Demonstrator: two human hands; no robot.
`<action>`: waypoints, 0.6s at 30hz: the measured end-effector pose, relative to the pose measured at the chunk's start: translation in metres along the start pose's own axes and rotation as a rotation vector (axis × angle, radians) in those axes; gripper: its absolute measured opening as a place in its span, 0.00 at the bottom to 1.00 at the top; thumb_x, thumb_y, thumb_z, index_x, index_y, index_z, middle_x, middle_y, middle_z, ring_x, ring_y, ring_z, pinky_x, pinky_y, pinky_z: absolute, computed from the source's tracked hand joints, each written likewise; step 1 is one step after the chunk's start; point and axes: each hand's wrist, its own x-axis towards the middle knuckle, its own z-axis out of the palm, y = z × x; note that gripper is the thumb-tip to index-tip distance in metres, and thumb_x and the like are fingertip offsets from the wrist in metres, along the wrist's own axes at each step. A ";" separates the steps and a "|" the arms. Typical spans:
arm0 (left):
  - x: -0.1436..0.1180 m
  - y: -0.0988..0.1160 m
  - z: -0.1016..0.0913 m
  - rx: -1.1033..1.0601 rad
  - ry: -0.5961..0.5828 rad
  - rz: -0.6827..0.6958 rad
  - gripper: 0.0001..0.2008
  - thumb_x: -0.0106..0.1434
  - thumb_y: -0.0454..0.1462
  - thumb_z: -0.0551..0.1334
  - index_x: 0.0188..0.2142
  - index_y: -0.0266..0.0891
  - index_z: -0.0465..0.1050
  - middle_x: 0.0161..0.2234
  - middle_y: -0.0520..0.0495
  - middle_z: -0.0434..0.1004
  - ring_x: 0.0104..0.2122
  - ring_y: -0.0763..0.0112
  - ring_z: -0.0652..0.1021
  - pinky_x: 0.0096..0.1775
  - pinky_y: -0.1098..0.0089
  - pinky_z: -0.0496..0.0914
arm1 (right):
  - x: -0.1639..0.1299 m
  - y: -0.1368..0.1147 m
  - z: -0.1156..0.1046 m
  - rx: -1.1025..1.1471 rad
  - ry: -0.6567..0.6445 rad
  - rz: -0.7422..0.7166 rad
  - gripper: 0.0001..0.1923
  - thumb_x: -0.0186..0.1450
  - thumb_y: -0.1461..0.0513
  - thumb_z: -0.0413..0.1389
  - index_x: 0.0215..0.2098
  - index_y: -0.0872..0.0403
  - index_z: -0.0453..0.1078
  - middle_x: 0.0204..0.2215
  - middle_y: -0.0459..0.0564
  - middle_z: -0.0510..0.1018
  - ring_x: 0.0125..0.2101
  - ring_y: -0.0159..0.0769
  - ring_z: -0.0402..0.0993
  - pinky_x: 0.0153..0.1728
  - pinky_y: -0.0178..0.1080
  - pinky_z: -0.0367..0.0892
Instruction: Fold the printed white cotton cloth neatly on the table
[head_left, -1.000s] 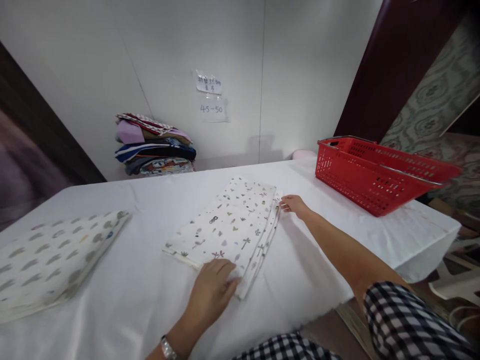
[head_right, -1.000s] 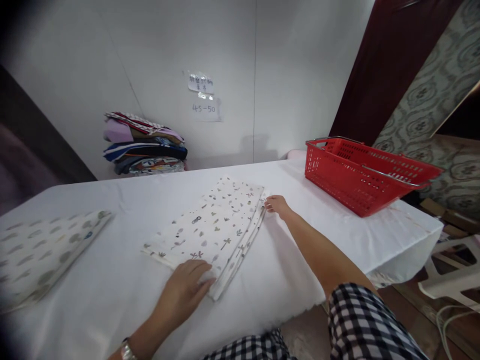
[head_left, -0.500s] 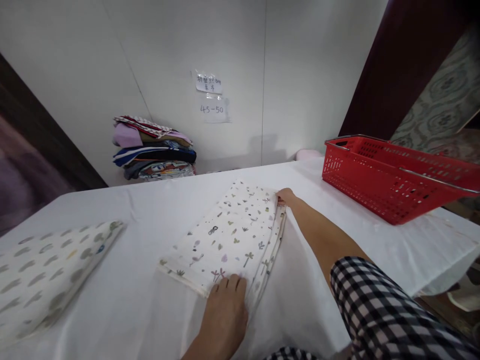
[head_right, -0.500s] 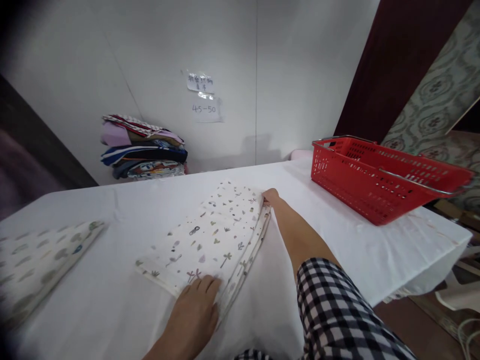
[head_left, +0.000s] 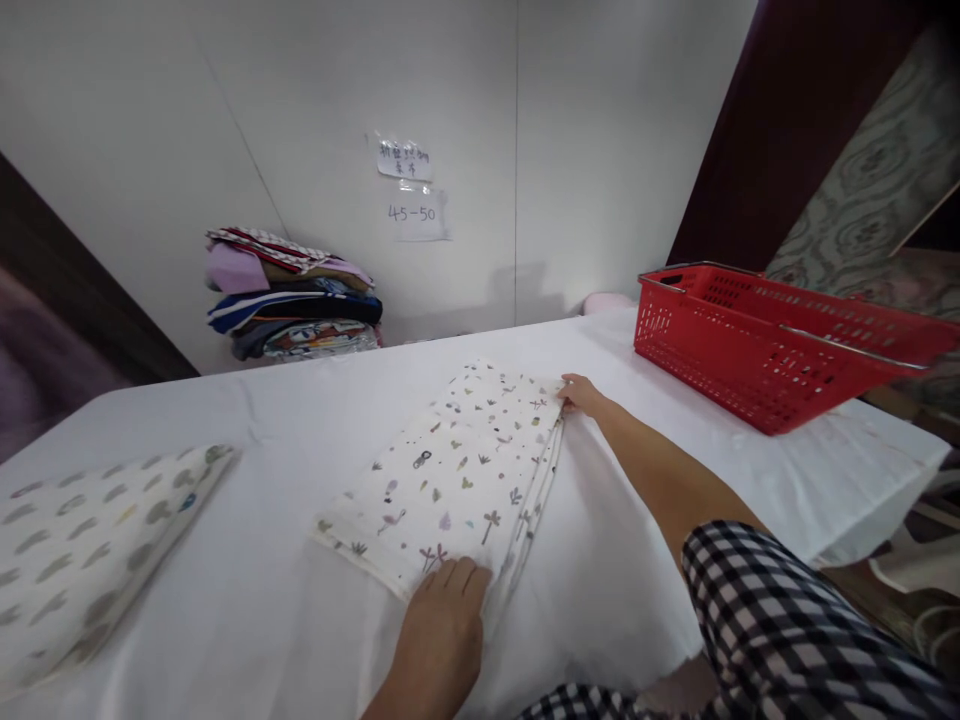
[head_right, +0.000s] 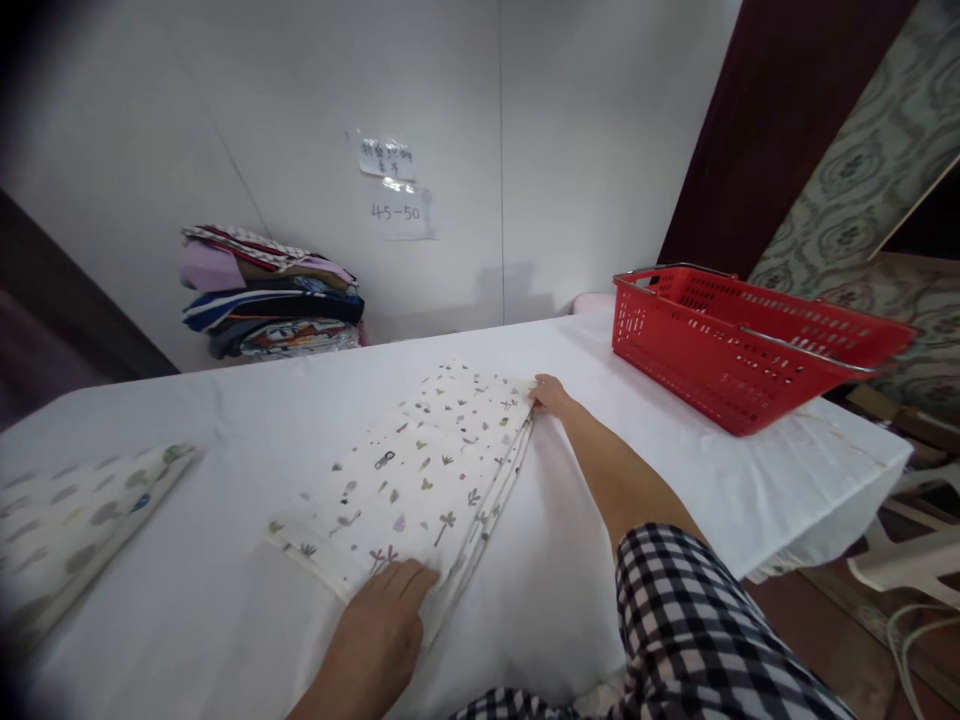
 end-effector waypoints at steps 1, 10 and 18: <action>0.000 0.000 0.003 0.002 0.015 0.018 0.21 0.52 0.23 0.51 0.40 0.41 0.73 0.38 0.44 0.74 0.39 0.59 0.73 0.44 0.57 0.70 | -0.001 0.005 -0.002 -0.015 0.006 0.005 0.34 0.53 0.71 0.60 0.57 0.58 0.61 0.24 0.45 0.73 0.19 0.29 0.68 0.23 0.35 0.72; 0.002 0.001 0.008 -0.009 0.132 0.164 0.20 0.53 0.24 0.51 0.40 0.41 0.72 0.37 0.44 0.75 0.37 0.59 0.74 0.40 0.57 0.73 | 0.014 0.007 0.002 -0.176 0.076 -0.074 0.33 0.54 0.70 0.57 0.59 0.56 0.61 0.35 0.52 0.76 0.27 0.32 0.72 0.26 0.35 0.72; 0.005 0.001 0.009 -0.050 0.137 0.167 0.18 0.52 0.24 0.51 0.38 0.40 0.71 0.36 0.44 0.74 0.38 0.59 0.74 0.40 0.56 0.73 | 0.026 0.021 0.002 -0.288 0.096 -0.147 0.34 0.56 0.69 0.55 0.61 0.54 0.59 0.47 0.54 0.74 0.38 0.37 0.74 0.36 0.36 0.72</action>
